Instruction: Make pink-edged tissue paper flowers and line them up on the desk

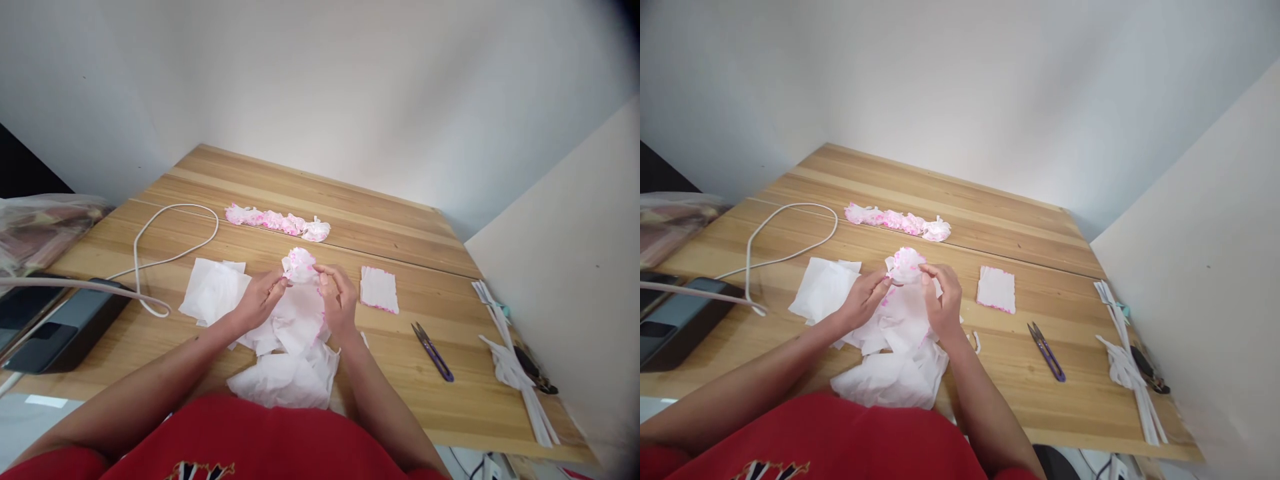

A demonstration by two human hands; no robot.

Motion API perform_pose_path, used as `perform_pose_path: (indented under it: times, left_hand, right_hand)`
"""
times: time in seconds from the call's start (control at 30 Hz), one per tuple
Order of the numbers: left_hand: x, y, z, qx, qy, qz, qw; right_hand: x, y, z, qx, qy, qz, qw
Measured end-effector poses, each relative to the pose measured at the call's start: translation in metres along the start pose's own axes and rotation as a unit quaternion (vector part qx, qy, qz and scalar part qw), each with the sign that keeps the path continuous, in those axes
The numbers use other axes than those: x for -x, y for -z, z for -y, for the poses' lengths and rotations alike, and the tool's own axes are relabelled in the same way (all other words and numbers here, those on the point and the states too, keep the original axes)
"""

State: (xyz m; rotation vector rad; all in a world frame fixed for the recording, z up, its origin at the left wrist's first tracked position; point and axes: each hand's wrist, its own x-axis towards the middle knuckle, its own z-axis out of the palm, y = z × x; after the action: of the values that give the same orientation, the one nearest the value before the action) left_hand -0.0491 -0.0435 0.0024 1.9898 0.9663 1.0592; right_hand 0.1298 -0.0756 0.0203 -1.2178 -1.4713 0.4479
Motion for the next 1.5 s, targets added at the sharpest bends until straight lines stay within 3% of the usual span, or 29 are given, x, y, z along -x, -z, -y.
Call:
perform_pose_path:
  times: [0.1, 0.3, 0.47, 0.57, 0.67, 0.8, 1.0, 1.17, 1.27, 1.37, 1.5]
  left_hand:
    - [0.0, -0.002, -0.001, -0.055, -0.043, 0.015, 0.997]
    - [-0.001, -0.001, -0.002, -0.03, -0.069, 0.041, 0.996]
    - [-0.001, -0.001, 0.0, 0.015, -0.012, 0.044, 0.999]
    - [-0.001, -0.003, 0.0, 0.01, 0.032, 0.03, 0.999]
    - [-0.001, -0.004, -0.001, 0.0, 0.046, 0.005, 0.999]
    - [-0.003, -0.003, -0.003, -0.004, 0.044, -0.014, 0.999]
    - [-0.003, -0.002, -0.003, 0.035, 0.07, -0.037, 0.996]
    - [-0.004, -0.002, -0.002, 0.065, 0.099, -0.06, 0.991]
    - [-0.004, -0.002, -0.003, 0.043, 0.077, -0.06, 0.994]
    - [-0.003, -0.002, -0.005, 0.006, 0.02, -0.028, 0.999]
    - [-0.003, -0.002, -0.008, -0.011, -0.047, 0.029, 0.998]
  right_hand:
    - [0.002, -0.001, 0.002, 0.049, 0.074, 0.012, 0.996]
    - [0.005, -0.01, -0.002, 0.08, 0.104, -0.002, 0.991]
    - [0.007, -0.015, -0.006, 0.131, 0.185, 0.031, 0.974]
    - [0.009, -0.017, -0.006, 0.134, 0.18, 0.044, 0.973]
    - [0.009, -0.017, -0.004, 0.088, 0.108, 0.039, 0.989]
    - [0.005, -0.015, -0.006, -0.036, -0.068, 0.03, 0.997]
    - [0.0, -0.014, -0.015, -0.205, -0.271, 0.013, 0.94]
    - [0.0, -0.014, -0.016, -0.26, -0.323, 0.036, 0.909]
    - [0.0, -0.011, -0.01, -0.193, -0.267, 0.032, 0.944]
    - [0.001, -0.007, -0.003, -0.058, -0.123, 0.034, 0.99]
    - [0.005, -0.01, -0.002, 0.064, 0.019, 0.021, 0.998]
